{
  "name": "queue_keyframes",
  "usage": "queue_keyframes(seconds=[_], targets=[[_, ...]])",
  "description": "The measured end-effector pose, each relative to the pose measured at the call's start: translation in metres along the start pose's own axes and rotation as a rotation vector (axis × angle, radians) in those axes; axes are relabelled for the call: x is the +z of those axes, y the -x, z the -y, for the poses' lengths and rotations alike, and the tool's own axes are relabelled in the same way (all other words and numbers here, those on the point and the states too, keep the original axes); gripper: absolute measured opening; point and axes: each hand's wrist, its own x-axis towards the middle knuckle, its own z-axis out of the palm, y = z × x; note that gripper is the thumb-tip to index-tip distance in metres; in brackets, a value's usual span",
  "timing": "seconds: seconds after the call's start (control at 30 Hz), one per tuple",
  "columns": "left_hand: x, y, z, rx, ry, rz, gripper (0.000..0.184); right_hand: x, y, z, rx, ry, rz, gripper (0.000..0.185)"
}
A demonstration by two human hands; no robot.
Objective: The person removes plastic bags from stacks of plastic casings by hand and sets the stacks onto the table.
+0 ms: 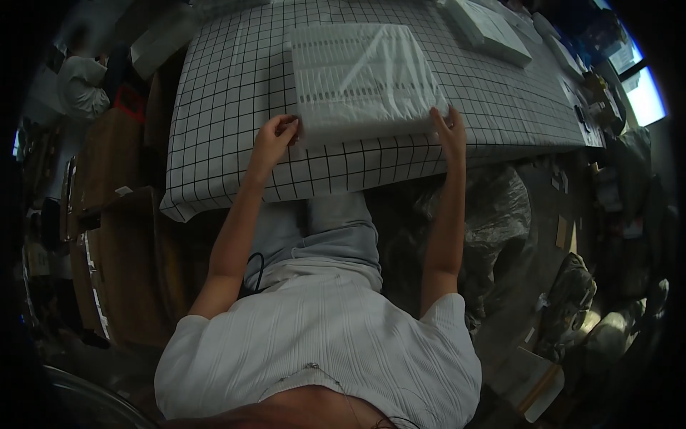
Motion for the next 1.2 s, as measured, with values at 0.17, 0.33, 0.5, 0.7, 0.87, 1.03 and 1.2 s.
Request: queue_keyframes(seconds=[0.17, 0.33, 0.5, 0.7, 0.87, 1.03, 1.2], targets=[[-0.017, 0.004, 0.015, 0.013, 0.039, -0.075, 0.024, 0.008, 0.020, 0.012, 0.005, 0.007, 0.022, 0.076], [-0.056, 0.016, 0.010, -0.048, 0.088, -0.111, 0.024, 0.030, 0.038, 0.030, -0.071, 0.031, 0.081, 0.076], [-0.097, 0.039, 0.016, -0.023, 0.133, -0.222, 0.026, 0.071, 0.053, 0.064, -0.079, -0.007, 0.178, 0.077], [-0.135, 0.050, 0.011, -0.093, 0.089, -0.313, 0.032, 0.127, 0.062, 0.095, -0.118, -0.038, 0.289, 0.076], [-0.165, 0.056, 0.014, 0.004, 0.041, -0.422, 0.028, 0.156, 0.069, 0.102, -0.051, -0.043, 0.201, 0.082], [-0.166, 0.065, 0.008, 0.137, -0.024, -0.392, 0.023, 0.164, 0.081, 0.107, -0.004, -0.148, 0.141, 0.084], [-0.166, 0.075, 0.008, 0.599, -0.294, -0.272, 0.007, 0.165, 0.080, 0.104, 0.028, -0.218, 0.139, 0.082]])
